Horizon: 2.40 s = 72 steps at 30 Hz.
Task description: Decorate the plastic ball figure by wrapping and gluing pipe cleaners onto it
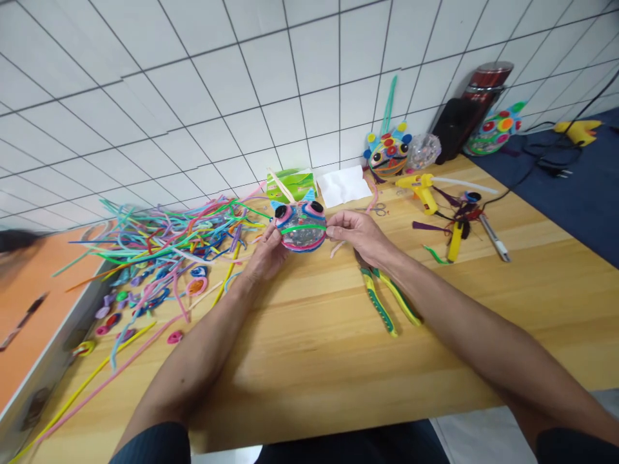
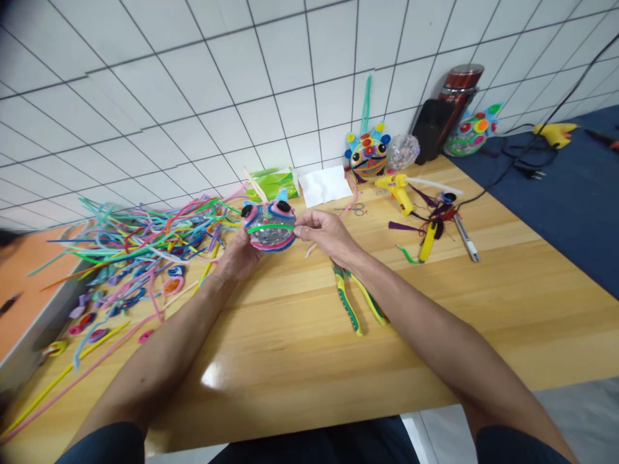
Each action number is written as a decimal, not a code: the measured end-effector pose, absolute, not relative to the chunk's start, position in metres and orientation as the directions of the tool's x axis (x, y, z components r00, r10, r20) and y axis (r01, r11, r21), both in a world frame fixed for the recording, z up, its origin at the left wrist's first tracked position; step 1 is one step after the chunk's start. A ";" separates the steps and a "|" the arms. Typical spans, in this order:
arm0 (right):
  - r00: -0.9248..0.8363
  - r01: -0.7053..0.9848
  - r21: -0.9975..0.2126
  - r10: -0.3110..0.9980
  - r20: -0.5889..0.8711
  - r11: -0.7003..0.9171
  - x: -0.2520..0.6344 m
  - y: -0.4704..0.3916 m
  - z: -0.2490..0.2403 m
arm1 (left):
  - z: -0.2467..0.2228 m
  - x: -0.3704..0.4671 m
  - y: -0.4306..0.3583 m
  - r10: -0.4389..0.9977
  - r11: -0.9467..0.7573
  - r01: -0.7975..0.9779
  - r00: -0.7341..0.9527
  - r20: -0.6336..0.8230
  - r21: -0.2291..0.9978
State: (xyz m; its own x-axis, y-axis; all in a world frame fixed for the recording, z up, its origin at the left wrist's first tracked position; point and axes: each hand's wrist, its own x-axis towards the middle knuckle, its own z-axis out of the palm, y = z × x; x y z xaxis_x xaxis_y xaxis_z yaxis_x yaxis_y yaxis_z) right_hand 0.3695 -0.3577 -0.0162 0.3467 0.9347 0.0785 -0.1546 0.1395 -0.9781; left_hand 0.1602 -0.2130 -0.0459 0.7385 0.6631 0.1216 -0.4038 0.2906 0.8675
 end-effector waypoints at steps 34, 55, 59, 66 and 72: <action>0.334 -0.096 -0.983 0.935 0.116 0.156 0.371 -0.359 -0.014 | -0.046 0.152 -0.208 0.587 0.393 -0.345 0.807 0.056 0.852; 0.449 0.150 -0.987 0.885 0.124 0.062 0.392 -0.363 -0.018 | -0.035 0.164 -0.223 0.575 0.224 -0.391 0.793 0.203 0.893; 0.431 0.113 -0.989 0.892 0.134 0.094 0.383 -0.364 -0.014 | -0.038 0.161 -0.219 0.561 0.308 -0.388 0.812 0.163 0.869; 0.414 0.075 -0.992 0.901 0.127 0.105 0.378 -0.364 -0.009 | -0.036 0.158 -0.220 0.569 0.380 -0.395 0.813 0.125 0.837; 0.481 0.071 -0.993 0.869 0.116 0.094 0.376 -0.361 -0.015 | -0.039 0.165 -0.226 0.650 0.304 -0.387 0.752 0.107 0.871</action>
State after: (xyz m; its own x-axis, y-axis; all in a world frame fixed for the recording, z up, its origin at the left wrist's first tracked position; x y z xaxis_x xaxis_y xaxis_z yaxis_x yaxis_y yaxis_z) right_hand 0.3764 -0.3607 -0.0149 0.4814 0.8688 0.1165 0.0714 0.0936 -0.9930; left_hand 0.1646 -0.2263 -0.0394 0.7525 0.6499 0.1069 -0.3866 0.3044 0.8705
